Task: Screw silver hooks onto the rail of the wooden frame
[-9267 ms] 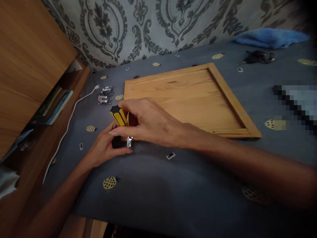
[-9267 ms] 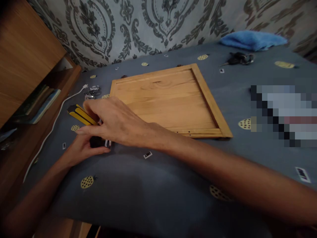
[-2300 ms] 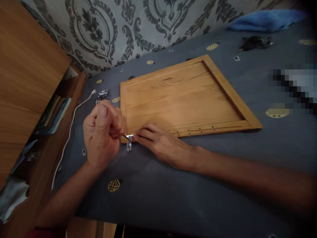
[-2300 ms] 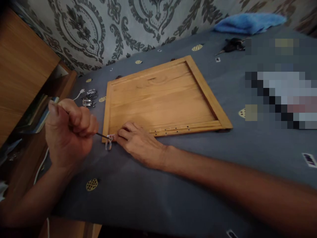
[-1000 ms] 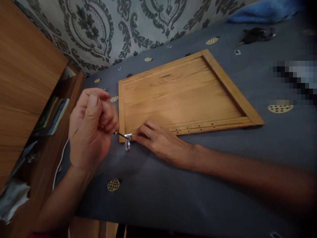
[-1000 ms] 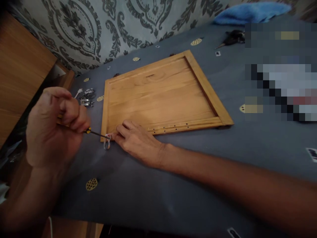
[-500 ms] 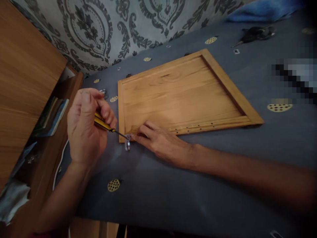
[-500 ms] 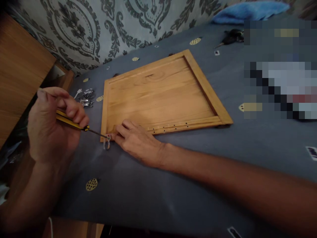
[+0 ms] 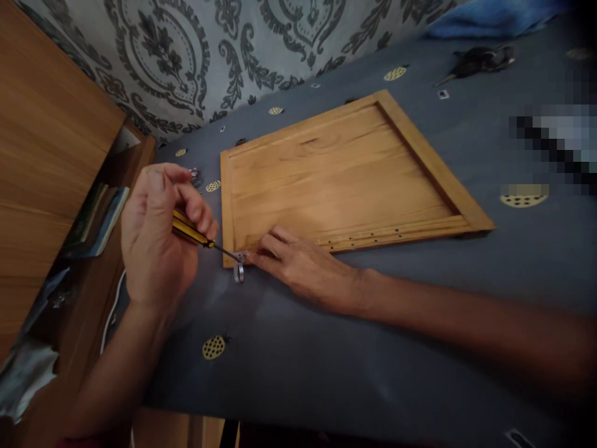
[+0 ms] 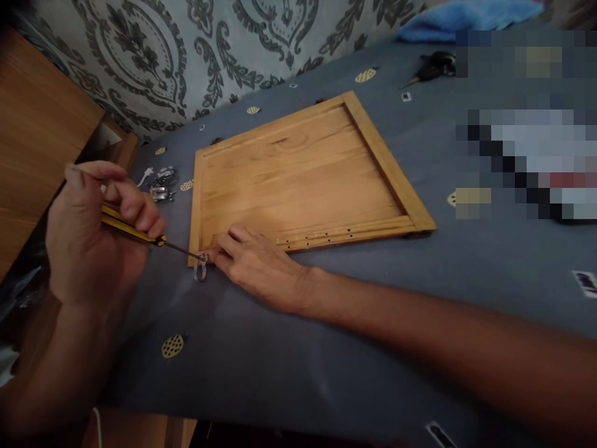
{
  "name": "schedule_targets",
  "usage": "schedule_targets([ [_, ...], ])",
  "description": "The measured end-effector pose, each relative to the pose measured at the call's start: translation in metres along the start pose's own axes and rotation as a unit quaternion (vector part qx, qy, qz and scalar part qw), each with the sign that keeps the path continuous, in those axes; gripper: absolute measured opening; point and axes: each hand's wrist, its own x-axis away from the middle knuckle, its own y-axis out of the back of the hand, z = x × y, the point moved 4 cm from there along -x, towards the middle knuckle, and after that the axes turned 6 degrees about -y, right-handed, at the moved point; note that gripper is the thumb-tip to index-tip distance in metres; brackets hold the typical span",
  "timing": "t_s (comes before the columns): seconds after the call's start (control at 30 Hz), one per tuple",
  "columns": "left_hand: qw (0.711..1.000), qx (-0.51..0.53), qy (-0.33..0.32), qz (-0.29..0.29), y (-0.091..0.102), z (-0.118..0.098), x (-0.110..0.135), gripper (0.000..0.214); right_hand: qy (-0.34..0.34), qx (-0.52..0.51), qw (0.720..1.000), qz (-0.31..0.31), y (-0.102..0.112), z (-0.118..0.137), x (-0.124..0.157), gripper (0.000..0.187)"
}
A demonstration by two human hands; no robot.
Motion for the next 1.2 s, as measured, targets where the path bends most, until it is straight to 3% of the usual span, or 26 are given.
schedule_targets([
  [0.07,1.0,0.014,0.002,-0.007,0.001,-0.001,0.001,0.02,0.001,0.002,1.0,0.001,0.0,0.0,0.0,0.038],
  [0.1,0.999,0.026,0.011,0.025,0.0,-0.001,0.002,0.02,0.002,0.001,1.0,0.0,0.0,0.0,0.0,0.038],
  [0.17,0.987,0.059,0.028,0.144,-0.003,-0.003,0.003,0.022,0.0,-0.008,1.0,0.001,0.001,0.0,-0.001,0.038],
  [0.23,0.956,0.095,0.044,0.275,-0.007,-0.004,0.007,0.024,-0.004,-0.019,1.0,0.007,0.0,0.0,-0.001,0.038],
  [0.3,0.941,0.109,0.05,0.318,-0.009,-0.004,0.008,0.02,-0.007,-0.023,1.0,0.012,-0.001,-0.001,-0.001,0.037],
  [0.37,0.965,0.082,0.039,0.247,-0.008,-0.002,0.005,0.02,-0.002,-0.017,1.0,0.007,-0.002,-0.001,-0.001,0.037],
  [0.43,0.993,0.03,0.003,0.117,-0.005,0.0,0.001,0.025,0.006,-0.005,1.0,-0.002,-0.002,-0.001,-0.001,0.038],
  [0.5,0.999,0.005,-0.033,0.017,-0.004,0.0,0.002,0.029,0.011,0.008,1.0,-0.007,-0.003,-0.001,-0.001,0.038],
  [0.57,0.999,0.018,-0.032,-0.002,-0.003,0.002,0.001,0.027,0.008,0.014,1.0,-0.005,-0.002,0.0,0.0,0.038],
  [0.63,0.996,0.053,-0.003,0.071,-0.005,0.003,0.0,0.031,0.001,0.007,1.0,0.004,-0.001,0.0,0.0,0.038],
  [0.73,0.959,0.107,0.021,0.262,-0.01,0.001,0.0,0.039,-0.001,-0.013,1.0,0.013,0.0,0.0,-0.001,0.036],
  [0.8,0.944,0.119,0.02,0.308,-0.011,-0.001,0.001,0.037,-0.001,-0.013,1.0,0.013,0.0,0.0,-0.001,0.036],
  [0.87,0.968,0.094,0.015,0.231,-0.01,0.0,-0.001,0.033,-0.003,-0.005,1.0,0.011,-0.001,0.0,-0.001,0.036],
  [0.97,0.999,0.025,-0.011,0.027,-0.008,0.0,-0.001,0.035,-0.001,0.01,1.0,0.009,-0.002,0.0,-0.001,0.038],
  [1.03,0.999,0.013,-0.017,-0.03,-0.008,0.0,0.001,0.036,-0.001,0.016,1.0,0.007,-0.002,-0.001,-0.001,0.039],
  [1.1,0.998,0.04,-0.005,0.037,-0.01,0.0,0.0,0.04,0.0,0.013,1.0,0.007,-0.002,-0.001,-0.001,0.037],
  [1.2,0.962,0.075,0.003,0.262,-0.011,-0.001,0.002,0.052,-0.004,-0.003,1.0,0.013,-0.001,0.0,-0.002,0.036],
])
